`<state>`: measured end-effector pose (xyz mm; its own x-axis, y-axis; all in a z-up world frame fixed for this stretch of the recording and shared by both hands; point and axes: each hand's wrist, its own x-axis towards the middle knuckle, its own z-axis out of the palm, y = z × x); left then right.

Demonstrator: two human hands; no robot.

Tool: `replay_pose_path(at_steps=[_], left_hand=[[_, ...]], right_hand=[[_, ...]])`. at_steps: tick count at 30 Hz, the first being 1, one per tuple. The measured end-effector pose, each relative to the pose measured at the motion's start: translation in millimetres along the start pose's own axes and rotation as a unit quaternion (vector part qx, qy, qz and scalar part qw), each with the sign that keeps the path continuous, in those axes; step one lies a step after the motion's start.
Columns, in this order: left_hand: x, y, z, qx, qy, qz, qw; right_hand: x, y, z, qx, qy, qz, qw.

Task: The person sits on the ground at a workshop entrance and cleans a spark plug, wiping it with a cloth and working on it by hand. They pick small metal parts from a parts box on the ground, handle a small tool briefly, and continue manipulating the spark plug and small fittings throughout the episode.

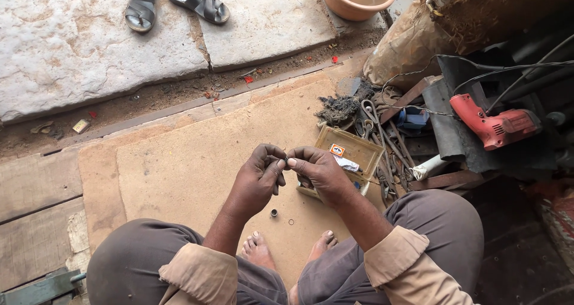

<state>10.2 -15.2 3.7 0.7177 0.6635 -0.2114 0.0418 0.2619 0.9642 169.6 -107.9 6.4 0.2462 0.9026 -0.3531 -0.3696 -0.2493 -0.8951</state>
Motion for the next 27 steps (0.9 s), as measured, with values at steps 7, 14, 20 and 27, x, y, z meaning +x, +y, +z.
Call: replay_pose_path(at_steps=[7, 14, 20, 27], left_hand=[[-2, 1, 5, 0.029, 0.022, 0.006, 0.999], [5, -12, 4, 0.024, 0.029, 0.007, 0.999], [8, -17, 10, 0.007, 0.039, 0.023, 0.999], [18, -20, 19, -0.052, 0.04, 0.016, 0.998]], right_hand=[[5, 12, -2, -0.007, 0.016, -0.014, 1.0], [10, 21, -5, -0.02, 0.018, -0.011, 1.0], [12, 20, -15, -0.052, 0.014, -0.029, 0.998], [3, -23, -23, -0.128, 0.022, -0.018, 0.991]])
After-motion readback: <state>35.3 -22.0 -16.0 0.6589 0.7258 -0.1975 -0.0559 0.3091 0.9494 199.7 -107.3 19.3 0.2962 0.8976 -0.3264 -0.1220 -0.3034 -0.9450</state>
